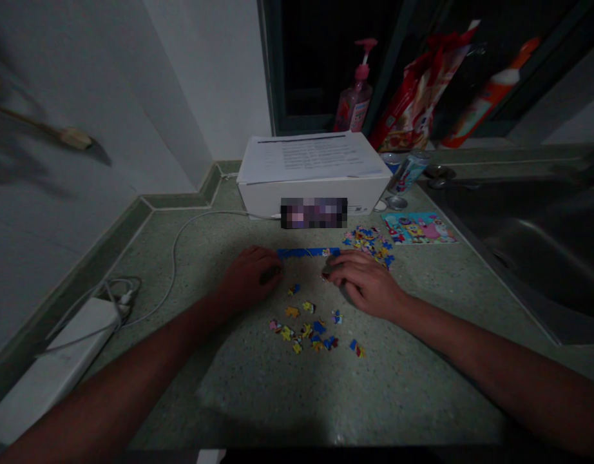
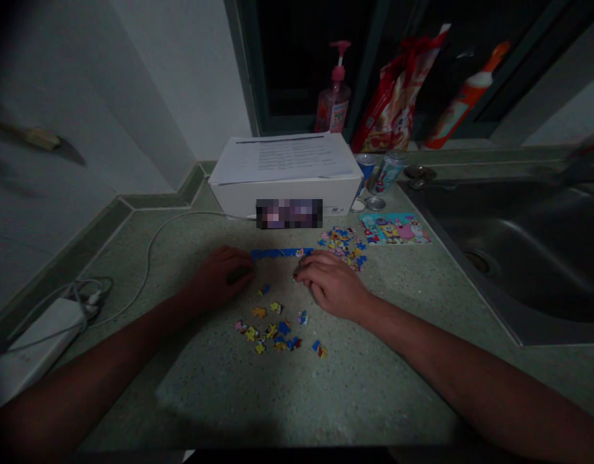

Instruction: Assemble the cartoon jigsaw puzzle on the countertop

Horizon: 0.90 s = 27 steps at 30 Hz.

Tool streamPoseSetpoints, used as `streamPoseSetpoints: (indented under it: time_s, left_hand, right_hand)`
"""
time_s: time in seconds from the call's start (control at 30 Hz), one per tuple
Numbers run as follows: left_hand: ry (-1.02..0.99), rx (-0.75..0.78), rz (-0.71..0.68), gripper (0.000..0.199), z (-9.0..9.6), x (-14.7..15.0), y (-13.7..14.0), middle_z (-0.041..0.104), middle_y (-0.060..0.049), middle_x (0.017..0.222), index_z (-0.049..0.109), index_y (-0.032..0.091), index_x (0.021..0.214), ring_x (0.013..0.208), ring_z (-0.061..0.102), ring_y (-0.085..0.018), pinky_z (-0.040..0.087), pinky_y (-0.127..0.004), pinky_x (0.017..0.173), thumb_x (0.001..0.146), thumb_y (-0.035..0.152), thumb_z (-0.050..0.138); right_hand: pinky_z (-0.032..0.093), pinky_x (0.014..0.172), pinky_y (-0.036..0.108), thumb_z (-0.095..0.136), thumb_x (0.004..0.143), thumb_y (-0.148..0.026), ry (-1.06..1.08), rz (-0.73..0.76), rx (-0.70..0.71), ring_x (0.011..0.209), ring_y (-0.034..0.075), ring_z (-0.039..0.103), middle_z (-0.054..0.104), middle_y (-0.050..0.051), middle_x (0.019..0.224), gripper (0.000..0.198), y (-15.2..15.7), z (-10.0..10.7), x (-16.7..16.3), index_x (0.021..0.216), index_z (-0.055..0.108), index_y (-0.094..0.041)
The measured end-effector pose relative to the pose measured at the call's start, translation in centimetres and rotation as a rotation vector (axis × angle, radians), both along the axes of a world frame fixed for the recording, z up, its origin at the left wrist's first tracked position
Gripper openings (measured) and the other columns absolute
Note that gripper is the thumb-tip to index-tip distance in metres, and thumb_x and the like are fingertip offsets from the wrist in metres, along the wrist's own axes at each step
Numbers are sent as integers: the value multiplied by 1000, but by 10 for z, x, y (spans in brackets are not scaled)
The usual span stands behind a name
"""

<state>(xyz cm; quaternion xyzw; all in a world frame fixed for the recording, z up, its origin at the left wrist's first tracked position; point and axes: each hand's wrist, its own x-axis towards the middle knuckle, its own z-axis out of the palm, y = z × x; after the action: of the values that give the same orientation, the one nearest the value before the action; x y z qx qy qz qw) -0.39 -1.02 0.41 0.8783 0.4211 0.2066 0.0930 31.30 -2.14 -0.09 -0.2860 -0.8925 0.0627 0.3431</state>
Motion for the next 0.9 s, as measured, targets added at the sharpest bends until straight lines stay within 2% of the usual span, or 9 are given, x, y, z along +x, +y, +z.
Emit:
streamPoseSetpoints:
  time_s: [0.33, 0.9]
  left_hand:
    - [25, 68, -1, 11, -6, 0, 2, 75, -7, 105, 74, 21, 103, 101, 68, -25, 54, -46, 97, 96, 21, 65]
    - [83, 47, 7, 12, -5, 1, 2, 75, -7, 103, 75, 22, 103, 99, 66, -25, 51, -46, 94, 98, 23, 64]
  right_hand:
    - [57, 94, 43, 49, 87, -2, 1, 7, -8, 106, 23, 70, 76, 9, 106, 34, 0, 0, 0, 101, 72, -22]
    - [58, 94, 44, 49, 89, -2, -1, 3, 0, 107, 23, 71, 76, 8, 104, 34, -1, 0, 0, 101, 72, -23]
